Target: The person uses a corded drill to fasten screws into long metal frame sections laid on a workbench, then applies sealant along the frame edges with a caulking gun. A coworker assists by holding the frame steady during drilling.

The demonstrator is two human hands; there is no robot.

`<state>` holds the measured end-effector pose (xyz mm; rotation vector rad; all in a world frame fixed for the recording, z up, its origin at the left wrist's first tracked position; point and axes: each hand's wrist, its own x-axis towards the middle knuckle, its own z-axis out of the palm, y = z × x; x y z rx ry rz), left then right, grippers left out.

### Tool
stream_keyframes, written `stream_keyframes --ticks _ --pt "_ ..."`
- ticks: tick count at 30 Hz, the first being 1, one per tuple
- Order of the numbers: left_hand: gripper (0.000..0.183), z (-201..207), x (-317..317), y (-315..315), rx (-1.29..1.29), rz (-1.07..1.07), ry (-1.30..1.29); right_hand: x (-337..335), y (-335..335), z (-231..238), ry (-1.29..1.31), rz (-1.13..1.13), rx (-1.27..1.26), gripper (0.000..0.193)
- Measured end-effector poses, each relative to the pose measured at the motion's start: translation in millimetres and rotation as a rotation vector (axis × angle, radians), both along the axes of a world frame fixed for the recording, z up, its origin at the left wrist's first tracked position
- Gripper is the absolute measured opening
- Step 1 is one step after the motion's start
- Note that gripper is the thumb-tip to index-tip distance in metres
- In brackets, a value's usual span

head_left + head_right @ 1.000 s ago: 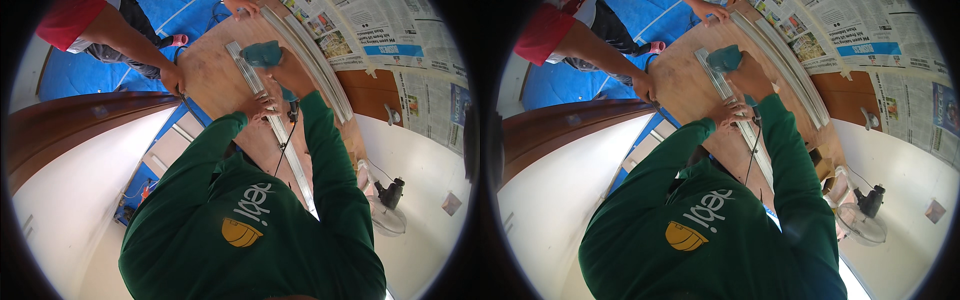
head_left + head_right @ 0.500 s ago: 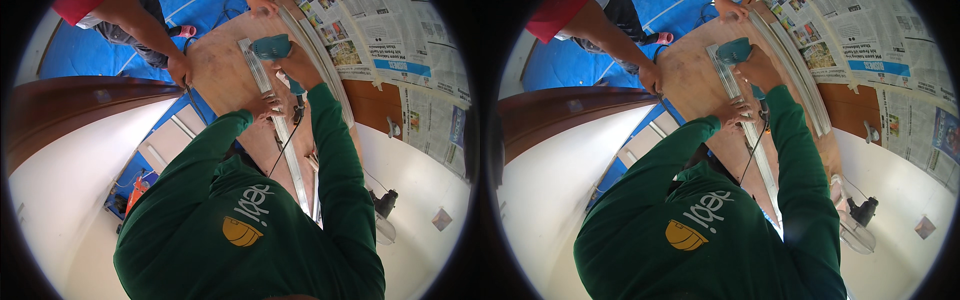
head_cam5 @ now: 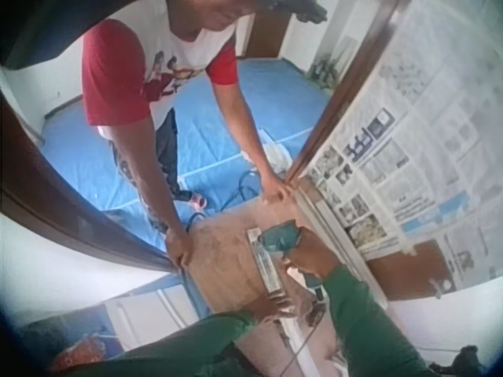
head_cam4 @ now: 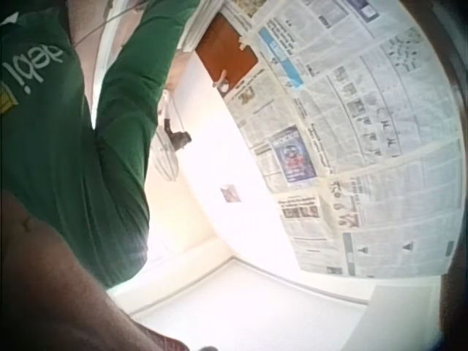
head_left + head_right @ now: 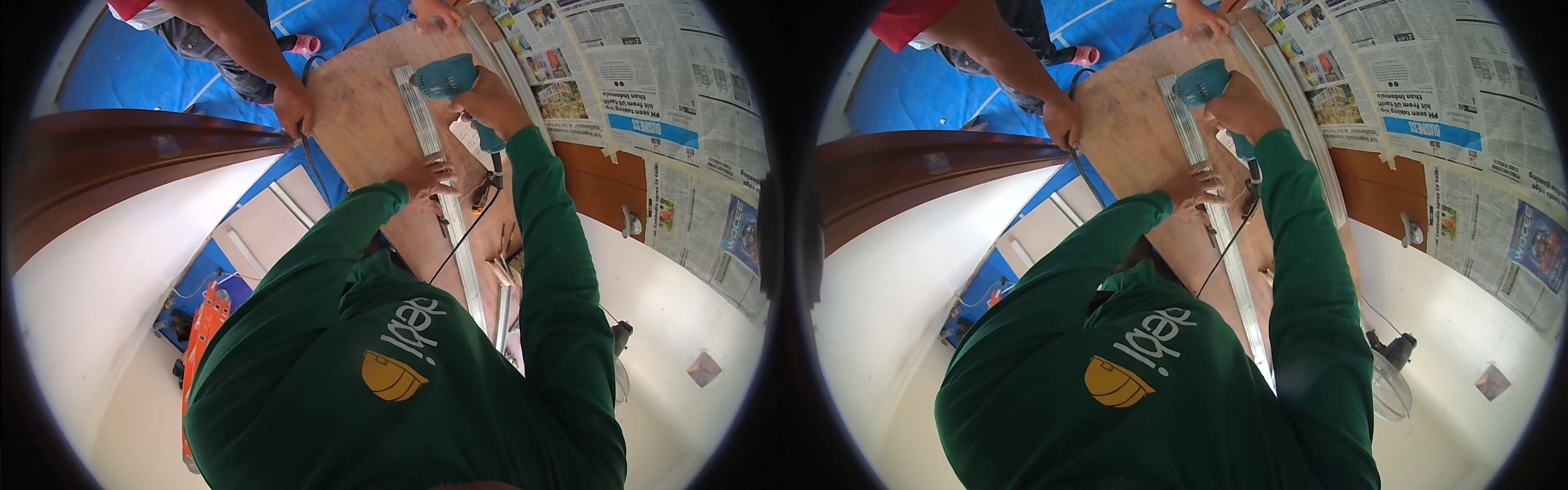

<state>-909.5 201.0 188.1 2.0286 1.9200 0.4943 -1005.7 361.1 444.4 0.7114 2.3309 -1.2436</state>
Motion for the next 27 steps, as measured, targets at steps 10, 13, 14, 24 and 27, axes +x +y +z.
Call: stream_keyframes --ticks 10,13,14,24,27 --pt "0.073 -3 -1 0 0.001 -0.007 -0.001 8 -1 3 -0.002 0.032 0.114 0.058" --pt "0.073 -8 1 1 0.036 -0.002 -0.014 12 -10 -8 0.124 0.141 0.350 0.062" --pt "0.072 -12 2 1 0.057 -0.001 -0.018 15 -13 -13 0.192 0.185 0.444 0.064" --pt "0.075 -15 1 -1 0.148 0.032 -0.055 0 -35 17 -0.041 0.135 0.428 0.070" --pt "0.075 -10 1 -2 0.137 0.034 -0.054 -1 -34 19 -0.028 0.118 0.402 0.069"
